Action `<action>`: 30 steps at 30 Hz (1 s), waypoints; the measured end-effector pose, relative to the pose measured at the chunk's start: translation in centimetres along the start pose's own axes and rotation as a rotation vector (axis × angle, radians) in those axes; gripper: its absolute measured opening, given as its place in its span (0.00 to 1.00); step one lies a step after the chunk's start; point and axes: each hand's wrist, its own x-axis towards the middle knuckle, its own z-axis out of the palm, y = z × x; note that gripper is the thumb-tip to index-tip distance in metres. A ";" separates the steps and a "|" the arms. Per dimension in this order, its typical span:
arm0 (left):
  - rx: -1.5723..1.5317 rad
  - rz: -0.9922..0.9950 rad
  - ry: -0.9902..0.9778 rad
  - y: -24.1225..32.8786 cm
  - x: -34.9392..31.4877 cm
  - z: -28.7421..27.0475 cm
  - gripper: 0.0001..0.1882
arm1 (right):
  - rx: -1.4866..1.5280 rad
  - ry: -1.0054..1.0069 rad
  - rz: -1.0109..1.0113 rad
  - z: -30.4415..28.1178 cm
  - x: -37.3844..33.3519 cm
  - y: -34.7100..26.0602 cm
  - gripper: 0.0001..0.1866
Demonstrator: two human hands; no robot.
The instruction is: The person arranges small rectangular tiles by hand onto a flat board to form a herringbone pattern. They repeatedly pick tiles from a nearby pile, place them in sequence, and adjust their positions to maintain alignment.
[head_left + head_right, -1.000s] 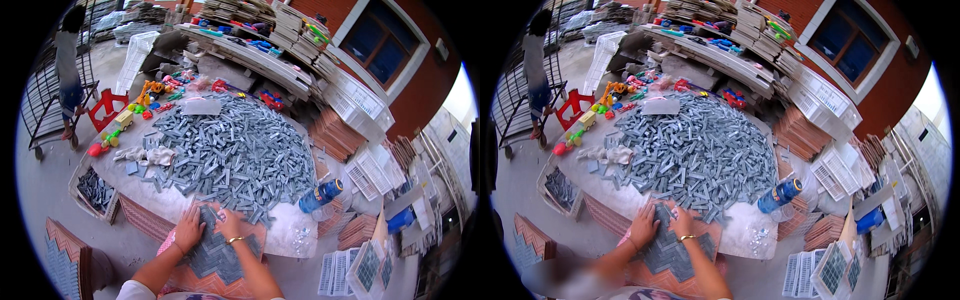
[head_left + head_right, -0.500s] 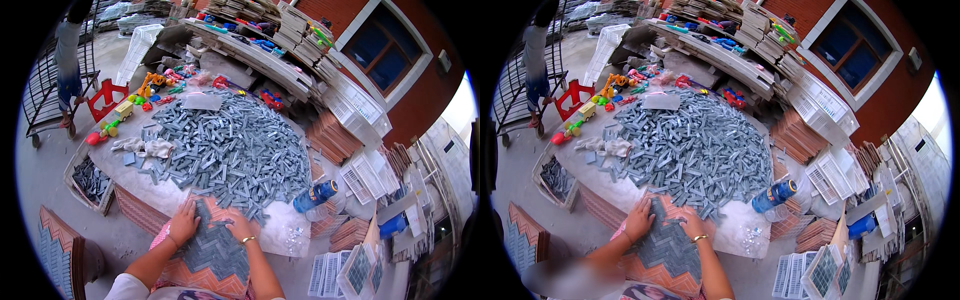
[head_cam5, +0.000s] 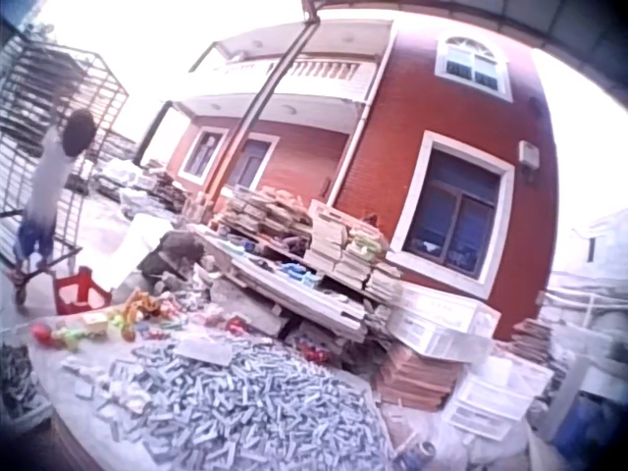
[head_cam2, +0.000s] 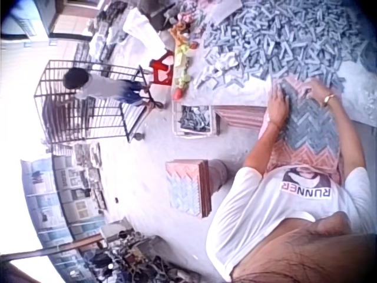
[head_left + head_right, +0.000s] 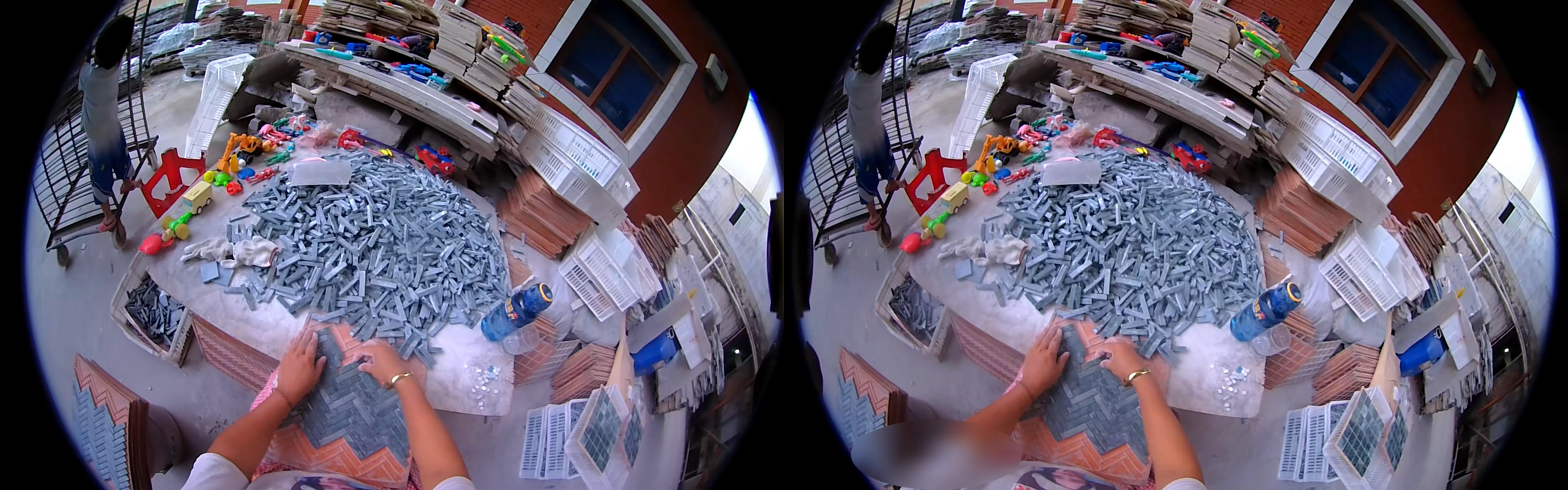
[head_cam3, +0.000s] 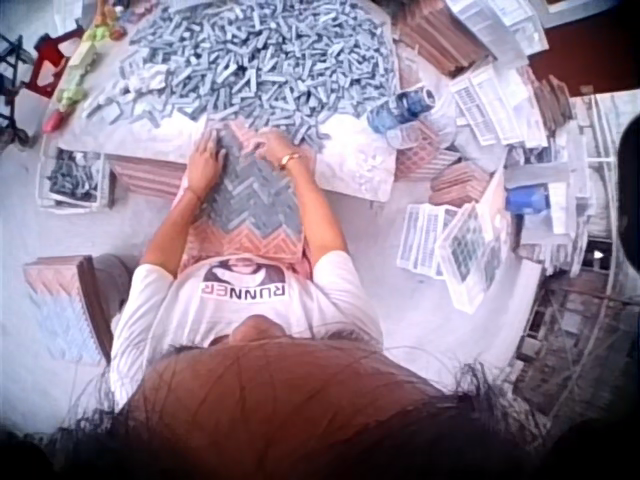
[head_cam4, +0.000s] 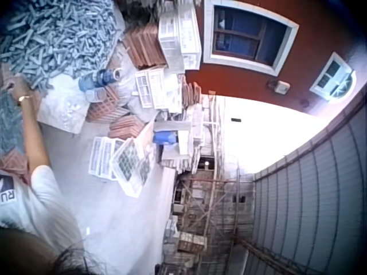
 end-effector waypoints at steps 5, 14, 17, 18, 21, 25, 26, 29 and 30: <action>-0.028 0.022 0.030 -0.2 0.1 0.3 0.29 | -0.078 0.136 -0.090 1.5 0.1 -0.5 0.07; 0.001 0.008 0.011 -0.2 0.0 0.0 0.30 | -0.244 0.474 0.487 1.2 2.8 -1.5 0.21; -0.010 0.008 0.010 0.0 0.0 -0.2 0.30 | -0.365 0.403 0.655 1.5 3.5 -2.2 0.24; -0.022 0.014 0.018 0.1 0.1 -0.1 0.30 | -0.354 0.420 0.668 1.6 3.5 -2.3 0.24; -0.041 0.018 0.026 0.1 0.1 -0.1 0.30 | -0.294 0.487 0.658 1.7 3.1 -2.0 0.21; -0.012 -0.007 0.008 -0.2 -0.1 -0.1 0.30 | -0.200 0.498 0.654 1.0 2.5 -1.9 0.14; 0.000 -0.018 0.003 -0.2 -0.3 -0.2 0.30 | -0.153 0.525 0.606 0.8 2.2 -1.6 0.12; -0.042 0.006 0.015 0.2 0.0 -0.3 0.30 | 0.055 0.563 0.509 0.3 0.2 1.3 0.08; -0.038 0.013 0.017 0.3 0.1 -0.3 0.30 | 0.176 0.540 0.495 0.4 -0.5 2.2 0.08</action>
